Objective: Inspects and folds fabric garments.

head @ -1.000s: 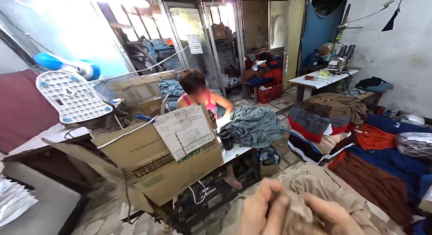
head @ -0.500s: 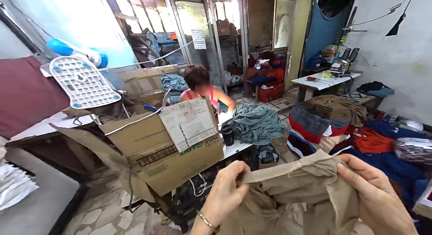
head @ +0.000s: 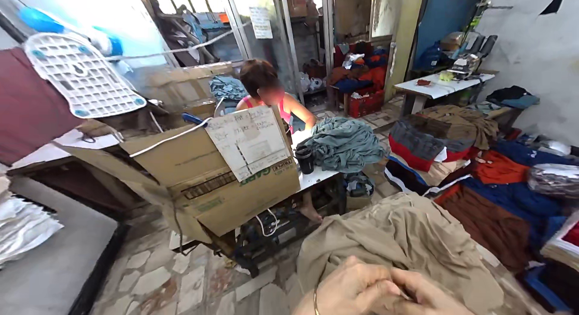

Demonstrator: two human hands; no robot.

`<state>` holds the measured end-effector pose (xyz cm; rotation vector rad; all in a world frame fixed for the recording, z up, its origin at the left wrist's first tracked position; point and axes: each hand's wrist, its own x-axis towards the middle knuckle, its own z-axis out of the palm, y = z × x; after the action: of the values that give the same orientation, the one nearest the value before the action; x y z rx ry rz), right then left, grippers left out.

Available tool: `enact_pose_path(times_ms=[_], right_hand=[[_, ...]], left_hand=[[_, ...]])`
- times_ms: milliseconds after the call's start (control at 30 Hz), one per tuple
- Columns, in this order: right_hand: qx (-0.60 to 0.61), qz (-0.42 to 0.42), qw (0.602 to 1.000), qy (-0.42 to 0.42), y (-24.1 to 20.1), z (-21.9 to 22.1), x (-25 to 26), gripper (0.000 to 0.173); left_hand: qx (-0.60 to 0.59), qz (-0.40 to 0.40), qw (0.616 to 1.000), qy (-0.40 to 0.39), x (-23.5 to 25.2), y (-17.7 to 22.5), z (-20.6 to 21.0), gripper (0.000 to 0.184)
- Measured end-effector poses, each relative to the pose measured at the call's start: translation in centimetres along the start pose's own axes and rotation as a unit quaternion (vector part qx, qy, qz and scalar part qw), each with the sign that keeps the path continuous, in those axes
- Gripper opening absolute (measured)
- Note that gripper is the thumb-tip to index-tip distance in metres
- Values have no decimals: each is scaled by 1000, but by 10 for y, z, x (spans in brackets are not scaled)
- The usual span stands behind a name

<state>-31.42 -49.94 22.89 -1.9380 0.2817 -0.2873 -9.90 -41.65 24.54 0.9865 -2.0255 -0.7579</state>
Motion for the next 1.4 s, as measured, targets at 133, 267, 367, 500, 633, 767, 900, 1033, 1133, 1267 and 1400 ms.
enact_pose_path(times_ms=[133,267,367,500,633,767,900,1033,1133,1267,1400], right_hand=[[53,135,973,-178,20,-1,-20,45],[-225,329,894,-206,-5,3,-9,42],[-351,371,847,-143,-47,-7,12,59],[-445,252,859,-32,-81,-29,18,80],[-493,186,850,1,-99,-43,26,84],[-553,117,819,100,-120,-55,29,74],[-640,-39,722,259,-162,-84,24,68],[-620,-7,754,217,-162,-79,17,68],[-561,95,811,138,-157,-75,12,73],[-495,186,848,24,-150,-84,11,86],[-464,221,857,-36,-143,-87,8,99]], left_hand=[[155,-304,877,-340,-14,16,-6,54],[275,-456,759,-374,-10,30,-8,34],[337,-443,767,-320,8,54,-31,46],[404,-415,771,-264,23,78,-62,53],[437,-406,757,-267,34,93,-80,59],[474,-399,749,-236,45,117,-97,62],[693,-104,712,43,37,139,-118,59],[609,-213,762,-63,53,154,-108,60],[506,-317,781,-186,68,152,-106,60],[471,-344,773,-249,77,145,-101,60],[466,-341,770,-271,81,137,-94,60]])
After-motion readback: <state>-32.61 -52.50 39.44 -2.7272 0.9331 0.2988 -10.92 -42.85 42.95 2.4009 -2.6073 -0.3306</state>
